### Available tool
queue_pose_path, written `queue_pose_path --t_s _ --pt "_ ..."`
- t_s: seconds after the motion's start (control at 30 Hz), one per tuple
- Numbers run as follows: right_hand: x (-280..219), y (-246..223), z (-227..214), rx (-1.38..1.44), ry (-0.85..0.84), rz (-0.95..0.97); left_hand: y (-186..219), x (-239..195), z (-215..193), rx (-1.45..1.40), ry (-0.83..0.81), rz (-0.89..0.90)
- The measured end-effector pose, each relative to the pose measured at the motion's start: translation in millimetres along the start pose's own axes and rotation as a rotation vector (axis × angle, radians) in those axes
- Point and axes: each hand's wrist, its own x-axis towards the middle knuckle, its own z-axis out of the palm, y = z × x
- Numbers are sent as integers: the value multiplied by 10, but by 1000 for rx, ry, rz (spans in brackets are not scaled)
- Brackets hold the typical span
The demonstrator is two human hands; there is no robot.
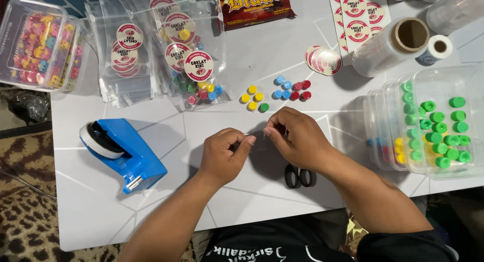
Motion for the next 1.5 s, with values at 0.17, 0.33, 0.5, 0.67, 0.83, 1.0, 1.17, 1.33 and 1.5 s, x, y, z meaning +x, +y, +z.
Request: queue_pose_path --t_s 0.17,0.33,0.5,0.67,0.83,1.0,1.17,1.33,1.5 --pt "-34 119 71 208 -9 97 96 45 -37 -90 -10 -71" --pt "-76 157 271 827 7 200 181 56 -39 -235 -10 -139" --pt "-90 237 379 913 4 230 124 20 -13 -212 -23 -107" --pt "-72 316 413 883 81 250 80 -31 -31 -236 -23 -170" --pt "-61 299 418 813 116 196 155 -4 -46 -375 -69 -254" --pt "-93 62 328 684 140 172 64 26 15 -384 -47 -424" --pt "-162 -64 -48 351 307 24 108 10 -4 -466 -80 -545" --pt "-547 -202 -922 -177 562 -219 190 3 -34 -488 -99 -616" --pt "-963 -61 -1843 -809 419 -1 351 99 -36 -389 -133 -875"
